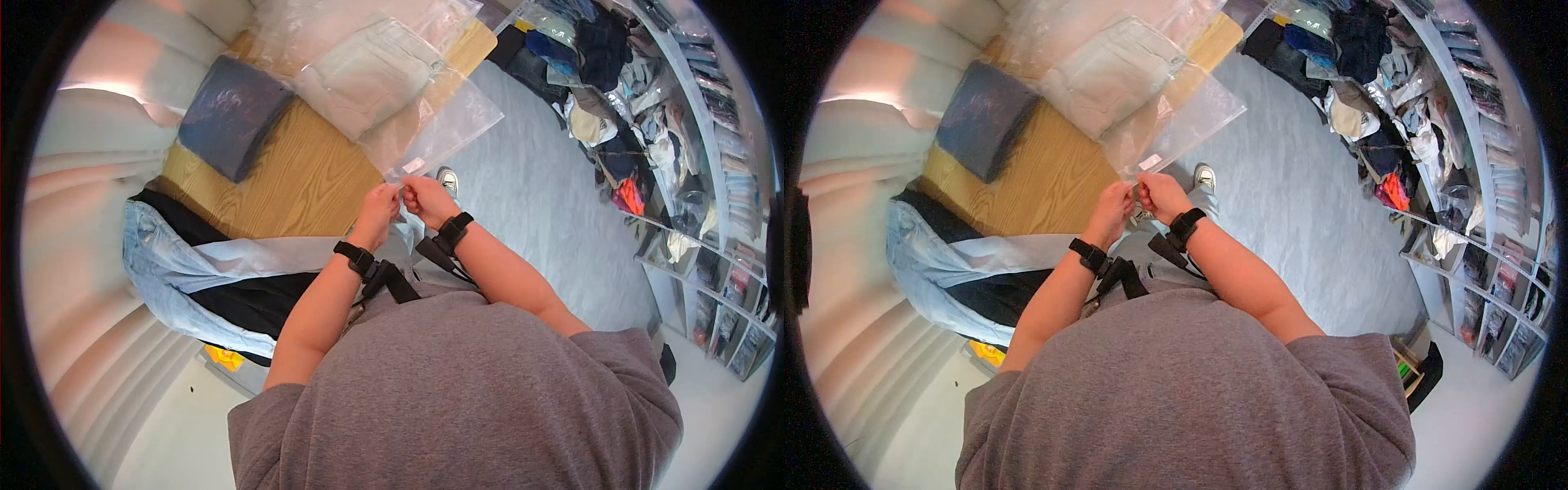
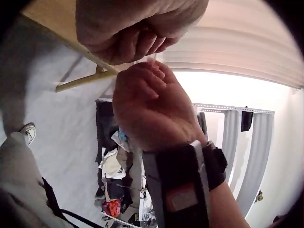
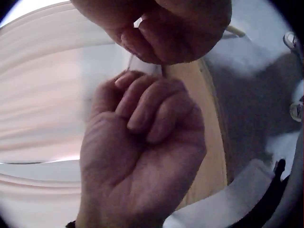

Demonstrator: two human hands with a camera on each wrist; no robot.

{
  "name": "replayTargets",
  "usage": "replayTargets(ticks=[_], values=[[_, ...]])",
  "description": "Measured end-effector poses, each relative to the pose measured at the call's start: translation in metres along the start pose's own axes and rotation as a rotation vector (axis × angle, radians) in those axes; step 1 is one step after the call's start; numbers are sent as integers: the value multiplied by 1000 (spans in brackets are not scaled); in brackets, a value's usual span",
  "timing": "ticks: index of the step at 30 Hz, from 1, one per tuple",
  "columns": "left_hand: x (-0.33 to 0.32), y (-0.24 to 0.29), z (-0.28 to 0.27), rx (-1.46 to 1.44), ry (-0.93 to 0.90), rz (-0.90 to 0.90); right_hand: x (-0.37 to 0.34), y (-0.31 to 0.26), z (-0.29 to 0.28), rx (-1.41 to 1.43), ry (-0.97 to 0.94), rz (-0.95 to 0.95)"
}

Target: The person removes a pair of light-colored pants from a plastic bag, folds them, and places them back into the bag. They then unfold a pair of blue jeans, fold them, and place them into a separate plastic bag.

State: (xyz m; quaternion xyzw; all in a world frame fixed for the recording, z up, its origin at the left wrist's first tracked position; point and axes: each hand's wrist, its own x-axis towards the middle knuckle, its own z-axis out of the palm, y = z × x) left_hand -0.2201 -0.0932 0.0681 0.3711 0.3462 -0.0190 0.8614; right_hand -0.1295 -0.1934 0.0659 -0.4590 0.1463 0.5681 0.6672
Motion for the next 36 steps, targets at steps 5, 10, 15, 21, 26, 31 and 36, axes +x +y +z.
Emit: replayTargets(ticks=[5, 10, 15, 21, 26, 31, 36], values=[[-1, 4, 1, 44, 4, -3, -2, -25, -9, -137, 109, -81], [-3, 9, -2, 87, 34, 36, 11, -47, -45, -95, 158, -133], [-13, 24, -20, 70, 17, 34, 17, -94, -91, -129, 186, -231], [-27, 37, -33, 156, 90, 16, 13, -141, -127, -274, 205, -257], [-28, 36, -40, 219, 54, -22, 8, -155, -139, -435, 117, -208], [-26, 35, -64, 500, 291, 91, -8, -166, -140, -566, 97, -107], [16, 36, -47, 1717, 231, 713, -14, -186, -139, -486, -24, -121]])
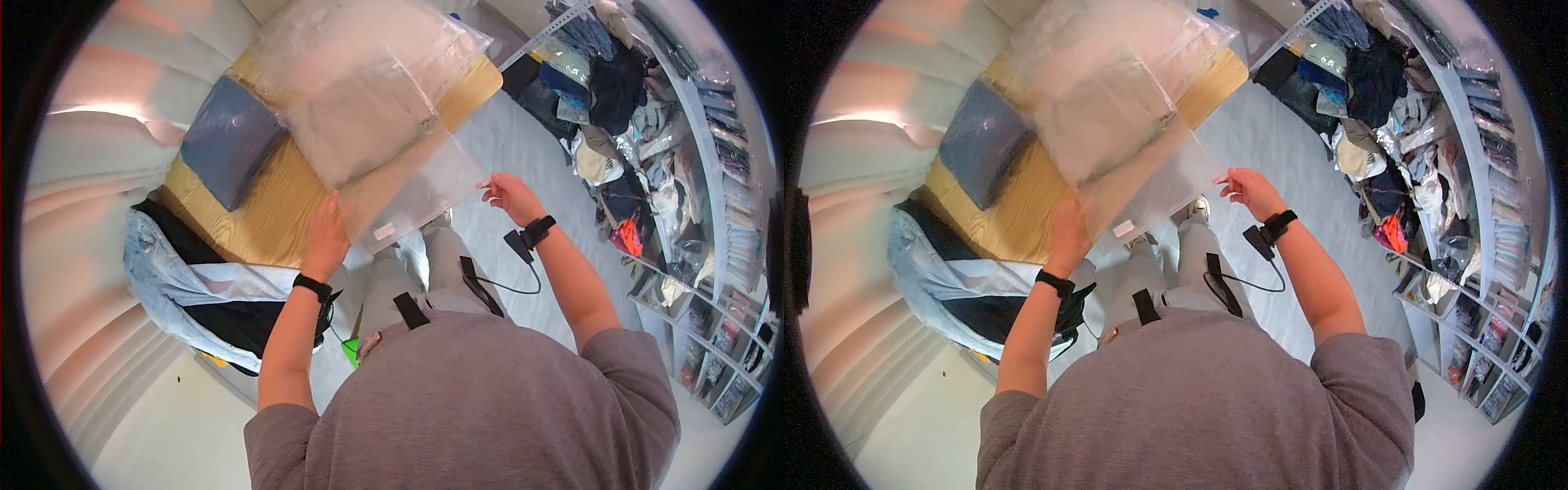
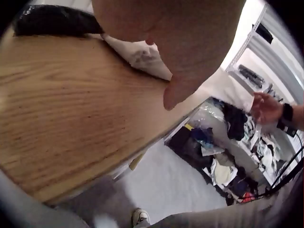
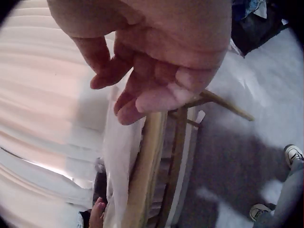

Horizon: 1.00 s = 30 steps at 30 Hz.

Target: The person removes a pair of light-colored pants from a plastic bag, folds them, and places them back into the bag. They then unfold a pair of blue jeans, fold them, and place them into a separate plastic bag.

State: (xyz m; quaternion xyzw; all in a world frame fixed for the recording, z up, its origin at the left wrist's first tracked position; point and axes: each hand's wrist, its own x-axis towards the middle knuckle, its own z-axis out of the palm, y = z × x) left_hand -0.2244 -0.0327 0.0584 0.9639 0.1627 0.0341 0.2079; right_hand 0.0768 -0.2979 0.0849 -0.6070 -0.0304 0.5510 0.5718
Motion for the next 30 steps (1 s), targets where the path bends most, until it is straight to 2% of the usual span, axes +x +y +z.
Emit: replayTargets(ticks=[3, 5, 7, 8, 10, 11, 13, 14, 16, 17, 19, 20, 21, 22, 23, 24, 25, 27, 28, 29, 30], values=[[18, 2, 14, 109, 35, 74, 13, -7, -27, 131, -154, -2], [24, -5, 22, 16, 41, 66, 31, -3, -41, 173, -230, 23], [27, -8, 25, -71, 46, 55, 53, -2, -45, -734, 124, -334], [26, -9, 25, -78, 46, 48, 64, -2, -48, -733, 112, -332], [25, -8, 22, -76, 37, 36, 73, -23, -21, -1304, 146, -797], [26, -7, 19, -98, 25, 18, 79, -28, -13, -1292, 141, -799], [29, -11, 16, -105, 25, 4, 94, -41, -1, -1668, -107, -970], [29, -14, 17, -173, 16, -11, 101, -45, 3, -1663, -106, -983], [31, -15, 14, -234, 20, -30, 115, -49, 7, -1738, -294, -1172], [31, -15, 13, -271, 4, -87, 119, -52, 7, -1740, -302, -1186], [24, -18, 18, -310, 4, -159, 127, -58, 5, -1550, -438, -1095], [20, -23, 26, -543, 72, -211, 132, -58, 4, -1553, -455, -1108], [17, -27, 29, -773, 143, -257, 140, -53, 0, -1318, -408, -943], [20, -24, 20, -769, 159, -264, 146, -53, 1, -1084, -359, -773], [24, -20, 14, -728, 133, -385, 152, -50, 1, -1088, -371, -780], [27, -16, 10, -689, 104, -508, 151, -50, 5, -994, -248, -642], [33, -14, 7, -691, 115, -513, 152, -51, 8, -899, -126, -503], [48, -20, 6, -697, 221, -670, 157, -52, 21, -864, -98, -443], [54, -26, 7, -700, 224, -667, 159, -52, 29, -823, -62, -375], [61, -30, 10, -792, 232, -747, 160, -51, 37, -830, -59, -376], [66, -34, 17, -889, 240, -831, 162, -48, 41, -838, 22, -359]])
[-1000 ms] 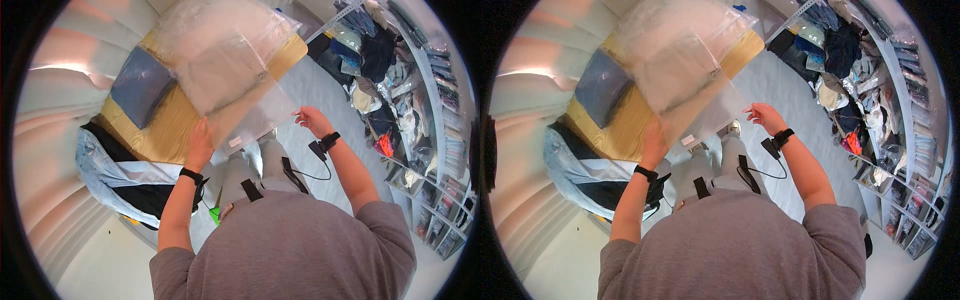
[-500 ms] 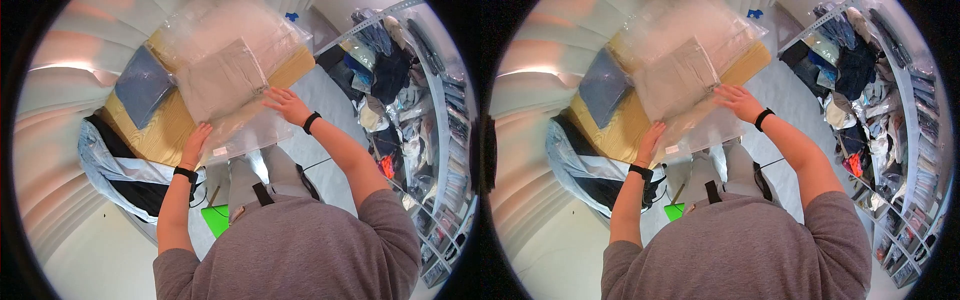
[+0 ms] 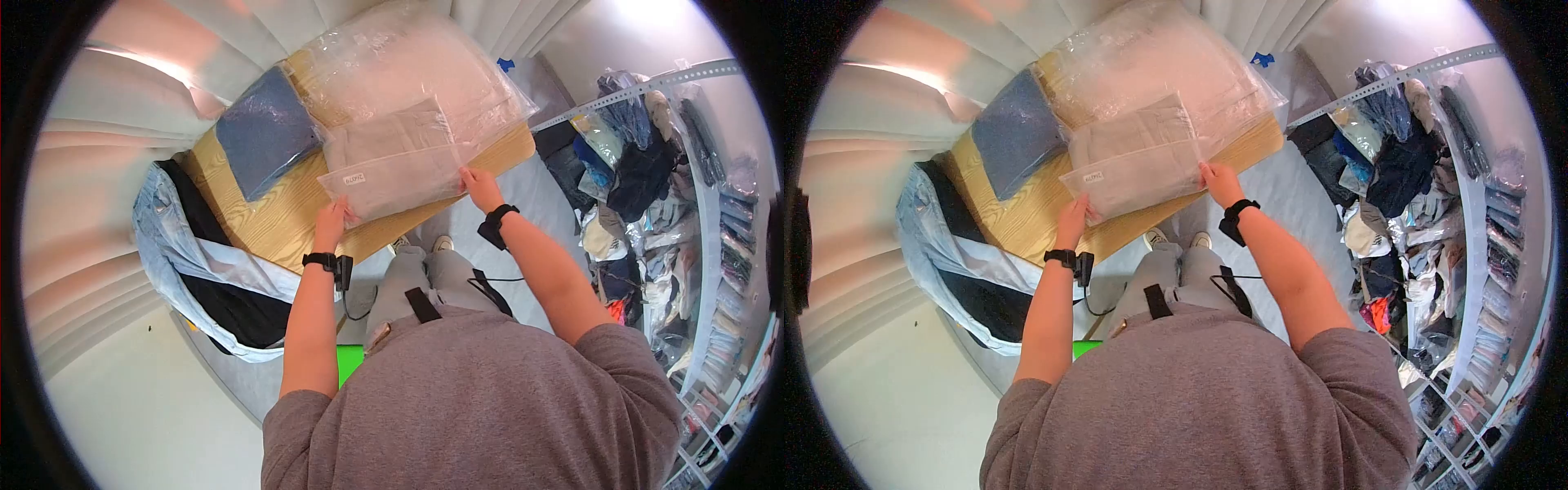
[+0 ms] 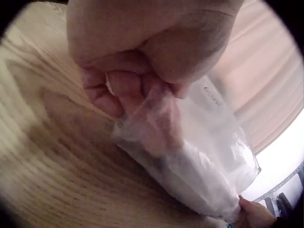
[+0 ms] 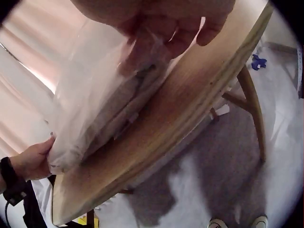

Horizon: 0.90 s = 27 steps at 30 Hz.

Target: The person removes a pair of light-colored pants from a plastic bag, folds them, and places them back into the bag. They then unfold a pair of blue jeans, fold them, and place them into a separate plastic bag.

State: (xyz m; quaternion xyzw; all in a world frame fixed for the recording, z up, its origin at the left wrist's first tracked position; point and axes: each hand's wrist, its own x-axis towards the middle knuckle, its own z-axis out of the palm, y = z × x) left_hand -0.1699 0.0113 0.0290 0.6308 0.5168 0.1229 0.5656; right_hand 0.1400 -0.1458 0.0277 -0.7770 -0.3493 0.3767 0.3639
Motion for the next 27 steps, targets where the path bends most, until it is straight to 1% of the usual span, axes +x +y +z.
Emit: replayTargets(ticks=[1, 2, 3, 5, 7, 8, 10, 11, 13, 14, 16, 17, 19, 20, 21, 22, 23, 25, 26, 27], values=[[5, -4, 4, -10, -1, -3, 0, 0, 4, -19, 62, 46], [12, -6, 6, -23, 25, -53, 2, -1, 5, -26, 62, 43], [18, -8, 7, -32, 51, -99, 5, -4, 8, -16, 101, 79], [21, -14, 9, -73, 47, -95, 3, -7, 17, 3, 143, 121], [22, -7, 7, -113, 39, -88, 1, -17, 20, -198, 436, 197], [20, -4, 5, -112, 21, -122, -1, -21, 22, -203, 437, 199], [23, -2, 4, -117, -2, -157, -2, -32, 28, -319, 778, -304], [22, -2, 4, -106, -7, -143, 2, -36, 28, -327, 775, -299], [19, -3, 5, -105, -13, -141, 16, -39, 25, -11, 446, -96], [19, -1, 4, -131, -30, -154, 24, -40, 20, -20, 436, -97], [18, 1, 5, -165, -29, -170, 43, -43, 14, -138, 347, -47], [18, 2, 5, -109, -27, -151, 48, -44, 16, -136, 335, -56], [23, -3, 5, -48, -13, -132, 58, -40, 25, -223, 364, 132], [28, -8, 9, -27, 11, -175, 60, -42, 29, -220, 355, 125], [28, -7, 10, -8, 33, -220, 59, -48, 32, -227, 478, 162], [27, -8, 10, -11, 39, -225, 54, -53, 35, -235, 601, 201], [26, -8, 11, -21, 37, -222, 47, -58, 40, -238, 595, 197], [27, -5, 11, -37, 40, -216, 28, -66, 51, -593, 623, -443], [26, -5, 11, 17, 43, -211, 21, -69, 54, -593, 621, -446], [25, -2, 11, 71, 46, -205, 15, -71, 55, -720, 513, -631]])
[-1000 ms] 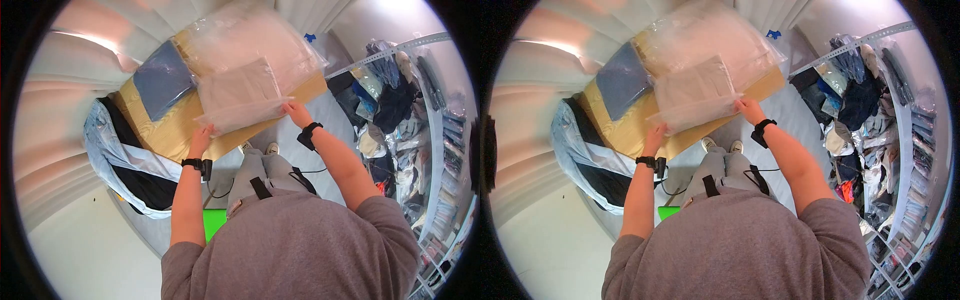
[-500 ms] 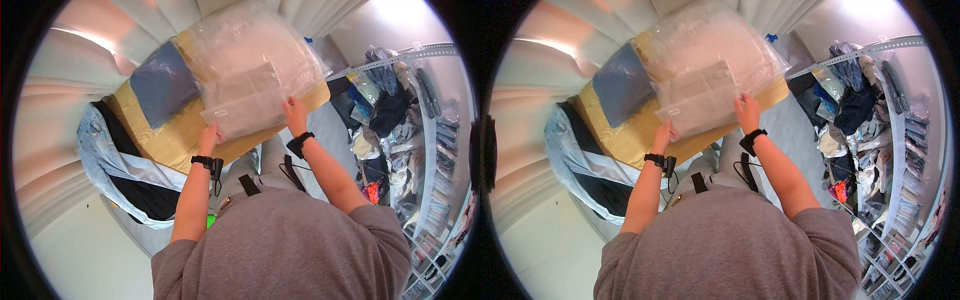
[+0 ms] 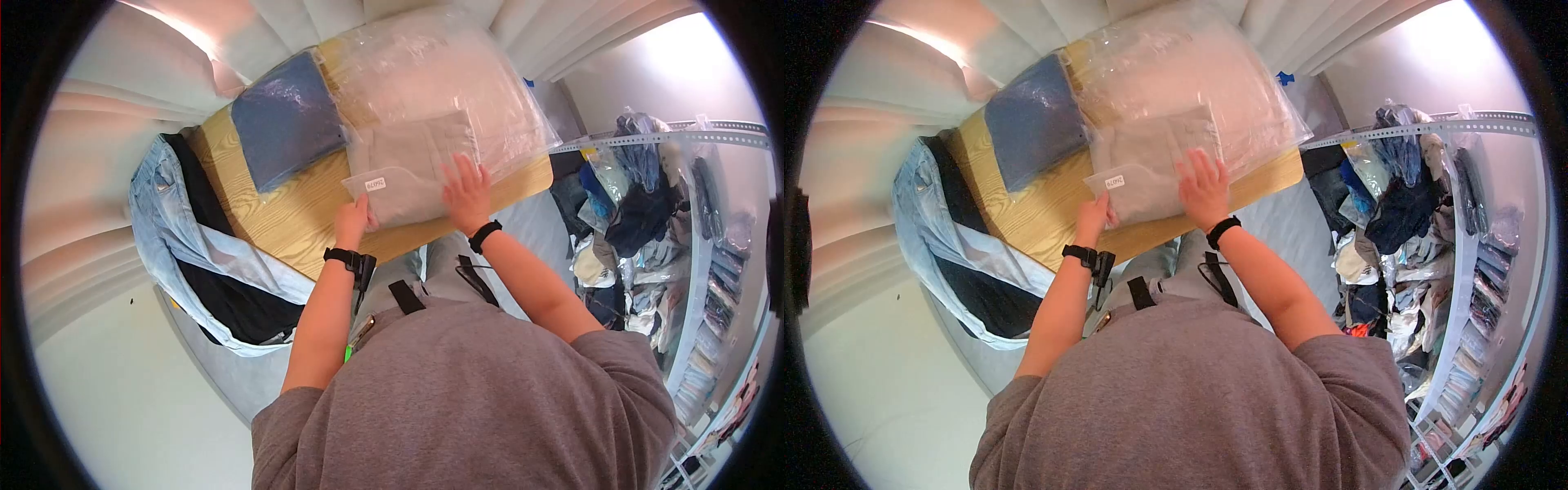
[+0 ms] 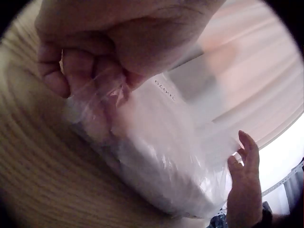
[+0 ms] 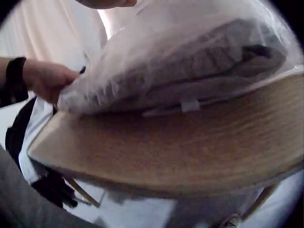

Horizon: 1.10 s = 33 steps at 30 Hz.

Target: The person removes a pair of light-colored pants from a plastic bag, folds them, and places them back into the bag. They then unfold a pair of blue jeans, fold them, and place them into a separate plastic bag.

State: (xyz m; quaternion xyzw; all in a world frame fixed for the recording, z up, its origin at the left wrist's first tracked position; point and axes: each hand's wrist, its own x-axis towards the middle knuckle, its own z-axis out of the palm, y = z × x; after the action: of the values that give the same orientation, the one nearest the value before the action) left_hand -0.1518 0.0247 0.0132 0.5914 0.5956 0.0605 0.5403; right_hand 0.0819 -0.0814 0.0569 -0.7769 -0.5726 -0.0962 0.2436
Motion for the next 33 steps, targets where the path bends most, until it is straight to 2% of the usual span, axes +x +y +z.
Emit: replayTargets(ticks=[1, 2, 4, 5, 7, 8, 10, 13, 15, 16, 18, 19, 21, 27, 31, 33], values=[[-2, 3, 0, -1, 3, 0, -1, -2, -3, -43, -54, -231], [-4, 4, -1, 4, 3, -1, -2, -4, -4, -40, -54, -231], [-4, 5, -1, 15, 4, -9, -2, -8, -6, -5, -164, -470], [-4, 5, 0, 19, 18, -16, -3, -11, -6, 1, -168, -462], [-4, 6, 0, 31, 23, -18, 0, -17, -4, 49, -379, -664], [-3, 7, 1, 53, 35, -19, 2, -15, 1, 46, -376, -659], [-5, 11, 0, 75, 48, -24, 10, -9, 14, 22, -441, -314], [-16, 17, -5, 77, 28, -64, 21, 4, 15, -25, -446, -255], [-29, 27, -3, 111, 374, 3, 21, 2, 16, -34, -454, -233], [-31, 31, -3, 114, 372, 11, 22, 2, 17, -45, -466, -216], [-39, 37, -1, 513, 445, 594, 21, 3, 18, -25, -461, -208], [-38, 45, 4, 514, 447, 591, 21, 2, 18, -4, -459, -207], [-22, 62, 15, 828, 212, 921, 24, 5, 18, -27, -461, -220], [19, 71, 13, 1035, 18, 877, 37, 30, 16, -42, -507, -284], [26, 71, 14, 1087, 22, 871, 37, 34, 24, 6, -535, -249], [29, 72, 15, 1080, -37, 829, 36, 35, 26, 17, -554, -238]])
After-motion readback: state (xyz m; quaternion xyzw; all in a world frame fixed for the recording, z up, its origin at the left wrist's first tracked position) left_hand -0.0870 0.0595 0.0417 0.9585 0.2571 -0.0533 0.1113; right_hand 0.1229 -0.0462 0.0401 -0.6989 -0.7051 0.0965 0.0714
